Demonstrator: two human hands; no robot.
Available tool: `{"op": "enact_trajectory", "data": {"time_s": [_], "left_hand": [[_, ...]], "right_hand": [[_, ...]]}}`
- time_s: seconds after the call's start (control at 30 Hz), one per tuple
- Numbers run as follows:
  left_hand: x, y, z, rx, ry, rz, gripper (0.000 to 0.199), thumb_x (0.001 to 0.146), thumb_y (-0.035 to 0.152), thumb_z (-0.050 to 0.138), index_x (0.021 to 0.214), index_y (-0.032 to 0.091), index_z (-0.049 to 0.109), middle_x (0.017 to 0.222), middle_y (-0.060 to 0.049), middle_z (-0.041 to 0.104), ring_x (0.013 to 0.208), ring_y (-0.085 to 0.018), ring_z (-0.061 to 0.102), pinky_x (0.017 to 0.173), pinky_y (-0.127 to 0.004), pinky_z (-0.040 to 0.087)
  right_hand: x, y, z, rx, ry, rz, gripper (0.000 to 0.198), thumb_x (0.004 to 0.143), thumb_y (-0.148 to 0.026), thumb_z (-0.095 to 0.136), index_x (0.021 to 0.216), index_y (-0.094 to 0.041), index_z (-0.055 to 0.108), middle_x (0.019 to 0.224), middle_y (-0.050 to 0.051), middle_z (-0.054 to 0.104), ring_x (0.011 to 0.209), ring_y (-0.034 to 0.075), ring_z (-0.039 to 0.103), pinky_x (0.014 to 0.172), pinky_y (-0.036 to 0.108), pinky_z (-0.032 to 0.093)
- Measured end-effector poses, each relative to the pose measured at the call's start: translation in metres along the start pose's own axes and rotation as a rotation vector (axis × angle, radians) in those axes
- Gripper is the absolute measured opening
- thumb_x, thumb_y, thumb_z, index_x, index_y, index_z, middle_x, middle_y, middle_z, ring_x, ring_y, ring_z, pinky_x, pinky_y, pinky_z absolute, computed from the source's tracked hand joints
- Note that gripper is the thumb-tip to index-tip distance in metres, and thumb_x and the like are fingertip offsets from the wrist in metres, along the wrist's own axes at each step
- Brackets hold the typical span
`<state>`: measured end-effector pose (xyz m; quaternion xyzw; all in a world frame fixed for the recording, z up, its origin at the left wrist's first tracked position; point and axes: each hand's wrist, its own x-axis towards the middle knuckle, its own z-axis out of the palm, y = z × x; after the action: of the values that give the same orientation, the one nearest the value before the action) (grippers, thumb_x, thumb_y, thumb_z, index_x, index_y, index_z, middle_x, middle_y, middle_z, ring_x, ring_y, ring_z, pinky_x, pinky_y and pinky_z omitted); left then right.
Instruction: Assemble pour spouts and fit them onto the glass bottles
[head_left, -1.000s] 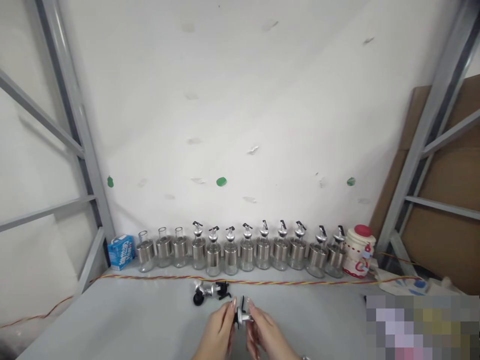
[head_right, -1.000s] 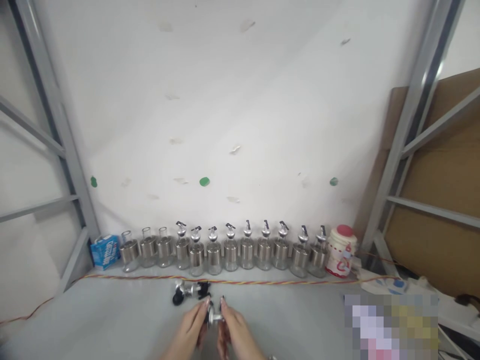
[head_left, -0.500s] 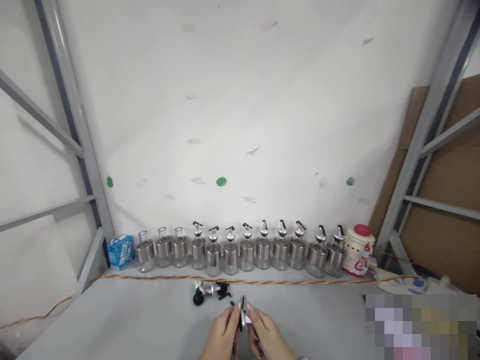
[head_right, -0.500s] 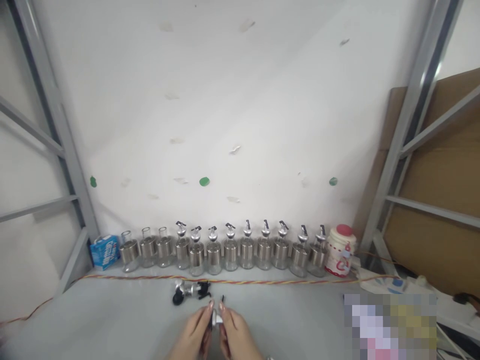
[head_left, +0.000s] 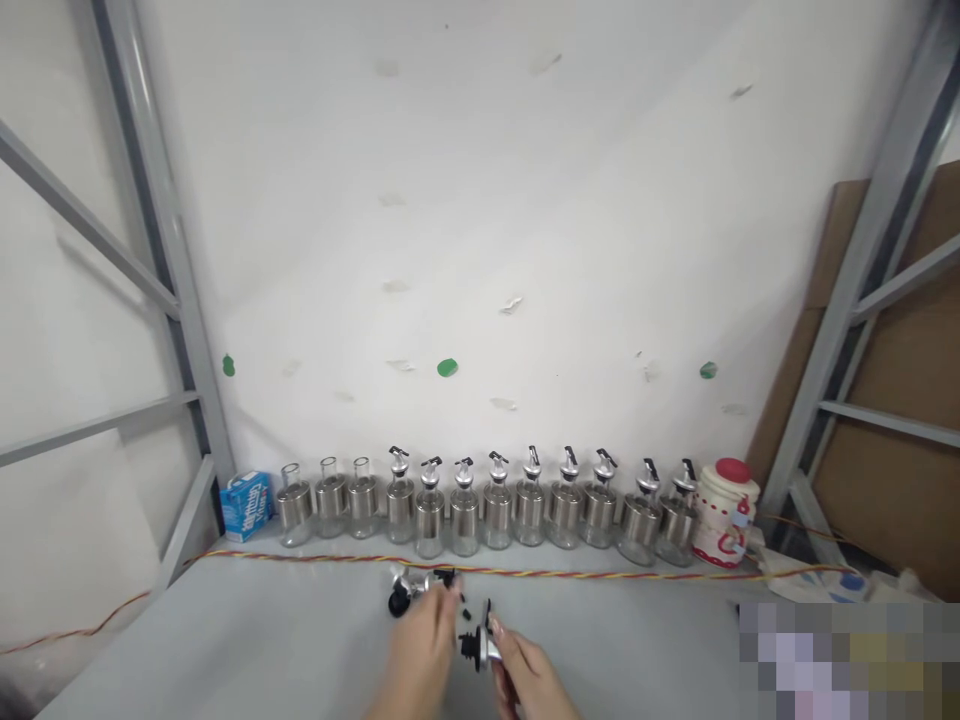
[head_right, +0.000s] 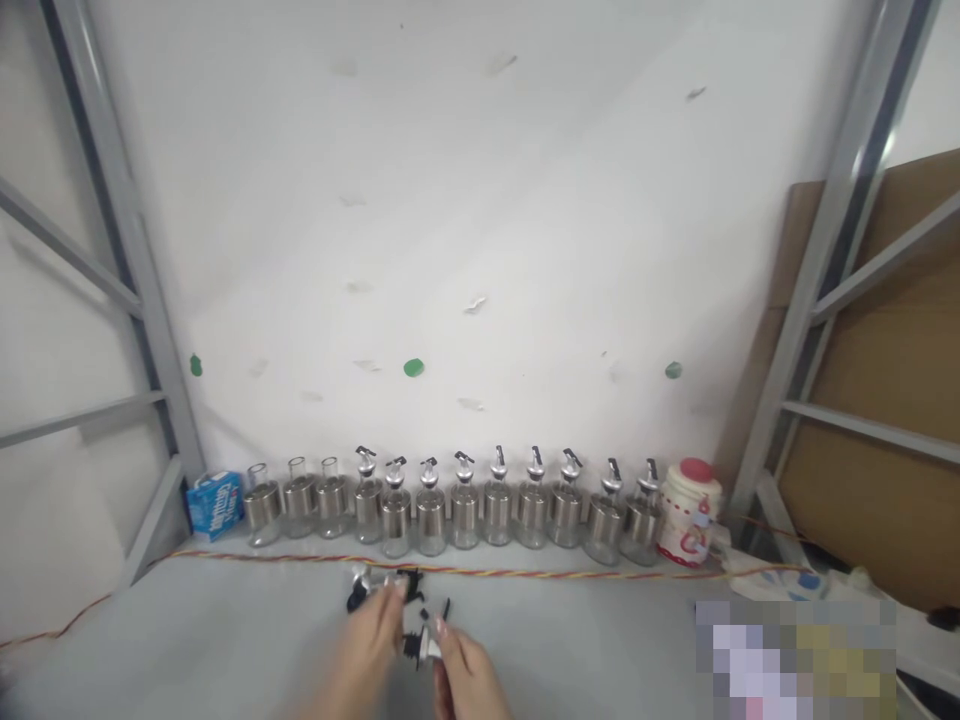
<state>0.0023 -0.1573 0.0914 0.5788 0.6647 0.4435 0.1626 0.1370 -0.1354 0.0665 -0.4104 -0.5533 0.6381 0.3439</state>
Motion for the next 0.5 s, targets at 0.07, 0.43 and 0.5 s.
{"op": "enact_trajectory", "data": {"time_s": [0.07,0.43,0.5], "left_hand": [[0.023,-0.01,-0.025,0.034,0.202,0.033,0.041,0.084,0.044,0.022,0.067,0.019,0.049,0.06,-0.001,0.055,0.06,-0.016,0.054,0.059,-0.024,0.04],[0.127,-0.082,-0.092,0.337,0.524,-0.028,0.044,0.071,0.03,0.049,0.109,0.007,0.044,0.106,-0.016,0.049,0.103,-0.026,0.046,0.089,-0.039,0.035],[0.133,-0.085,-0.088,0.369,0.524,-0.057,0.048,0.07,0.03,0.051,0.111,0.006,0.042,0.109,-0.018,0.047,0.107,-0.028,0.043,0.088,-0.039,0.035]], "right_hand": [[0.0,-0.004,-0.002,0.004,-0.012,0.008,0.059,0.056,-0.076,0.038,0.058,-0.017,0.042,0.037,-0.008,0.033,0.029,0.004,0.031,0.03,0.016,0.021],[0.008,-0.003,-0.008,0.048,-0.035,-0.071,0.068,0.051,-0.079,0.039,0.066,-0.013,0.048,0.041,-0.001,0.05,0.035,0.009,0.044,0.038,0.02,0.033],[0.004,-0.007,-0.007,0.038,-0.041,-0.079,0.067,0.052,-0.078,0.04,0.066,-0.013,0.049,0.042,0.0,0.051,0.035,0.009,0.044,0.039,0.021,0.034]]}}
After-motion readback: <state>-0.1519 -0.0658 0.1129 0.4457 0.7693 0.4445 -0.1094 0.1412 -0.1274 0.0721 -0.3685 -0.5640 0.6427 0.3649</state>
